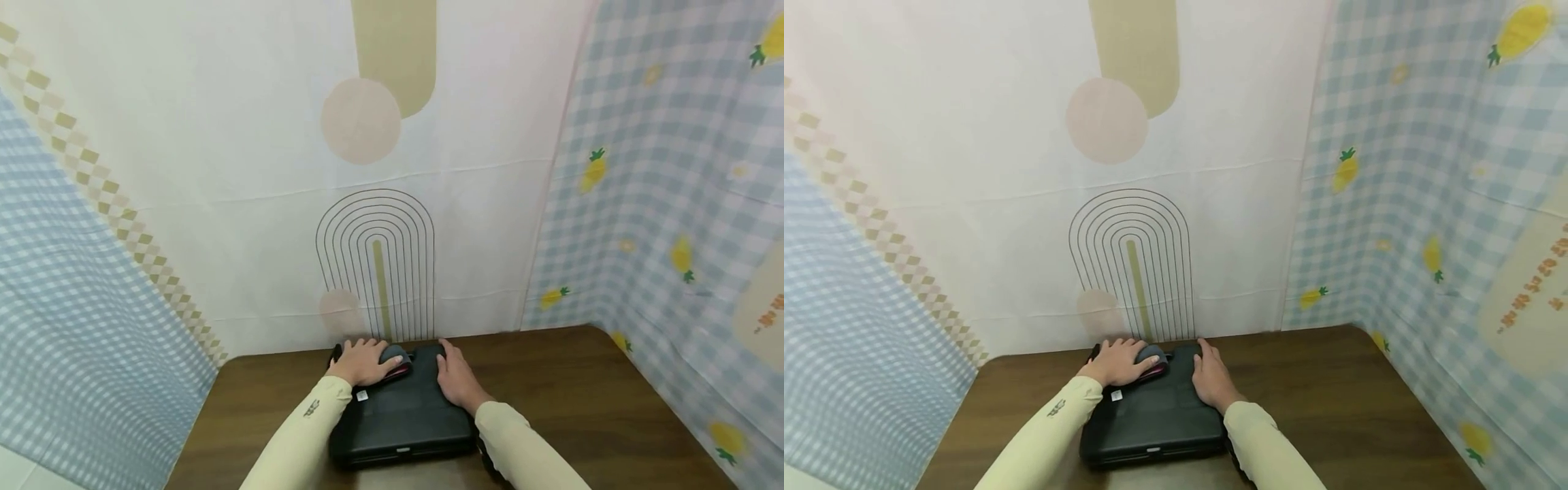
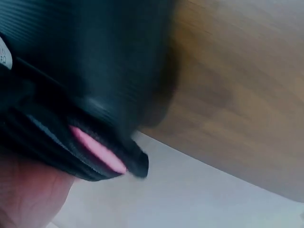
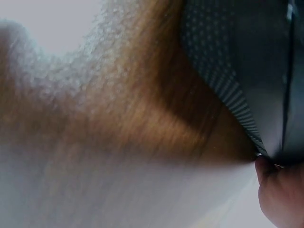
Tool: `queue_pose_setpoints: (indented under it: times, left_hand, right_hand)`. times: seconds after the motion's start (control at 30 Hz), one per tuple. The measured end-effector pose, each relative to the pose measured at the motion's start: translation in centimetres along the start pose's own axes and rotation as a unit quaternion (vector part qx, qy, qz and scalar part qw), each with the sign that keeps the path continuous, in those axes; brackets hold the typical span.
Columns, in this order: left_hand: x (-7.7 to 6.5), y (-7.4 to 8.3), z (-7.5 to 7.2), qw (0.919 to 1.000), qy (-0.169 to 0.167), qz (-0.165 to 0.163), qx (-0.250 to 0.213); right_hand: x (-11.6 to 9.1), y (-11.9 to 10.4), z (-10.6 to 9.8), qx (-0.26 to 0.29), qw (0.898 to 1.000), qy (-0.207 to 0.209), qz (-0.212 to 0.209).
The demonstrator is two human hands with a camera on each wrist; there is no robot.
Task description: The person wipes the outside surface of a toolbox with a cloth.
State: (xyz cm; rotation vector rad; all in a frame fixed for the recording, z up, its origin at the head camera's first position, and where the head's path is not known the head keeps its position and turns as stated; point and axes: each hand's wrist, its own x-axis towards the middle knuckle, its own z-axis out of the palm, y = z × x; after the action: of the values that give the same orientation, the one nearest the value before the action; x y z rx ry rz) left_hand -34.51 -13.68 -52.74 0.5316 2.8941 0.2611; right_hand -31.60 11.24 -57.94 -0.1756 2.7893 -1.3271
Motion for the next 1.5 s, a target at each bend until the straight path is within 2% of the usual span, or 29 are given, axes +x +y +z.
queue_pose_setpoints:
  times: [0.1,0.2,0.4,0.53,0.7,0.9,1.07,1.2,1.33,1.5]
  left_hand:
    - [0.5,1.5,0.3,0.9999,-0.009,0.006,0.013]
    - [0.8,2.3,0.3,0.9998,-0.013,0.004,0.017]
    - [0.6,2.3,0.1,0.9998,-0.014,-0.001,0.015]
    - [0.6,2.0,-0.1,0.9994,-0.013,0.006,0.032]
    - [-0.1,0.6,-0.2,0.9994,-0.003,0.008,0.033]
    - [-1.4,-2.5,0.2,0.9995,0.031,0.006,0.009]
    - [-2.9,-5.4,0.7,0.9983,0.045,-0.024,-0.03]
    - [-4.7,-7.2,1.1,0.9923,0.062,-0.05,-0.095]
    - [-5.9,-8.0,1.9,0.9826,0.091,-0.056,-0.152]
    - [-6.0,-8.4,3.2,0.9765,0.132,-0.054,-0.161]
  right_hand:
    - [0.0,-0.4,0.4,-0.002,1.0,0.002,0.004]
    - [0.0,-0.9,0.6,-0.003,1.0,0.008,0.003]
    - [0.0,-1.4,0.7,-0.004,1.0,0.011,-0.001]
    - [0.2,-1.3,0.5,-0.011,1.0,0.015,0.0]
    - [0.4,-1.0,0.3,-0.025,0.999,0.021,0.002]
    - [0.3,-0.6,0.2,-0.017,1.0,0.012,0.013]
    - [0.1,-0.3,0.2,-0.013,1.0,0.012,0.016]
    - [-0.1,-0.1,0.2,-0.014,1.0,0.017,0.019]
    - [-0.3,0.0,0.1,-0.017,0.999,0.024,0.018]
    - [-0.4,-0.1,0.1,-0.012,0.999,0.028,0.019]
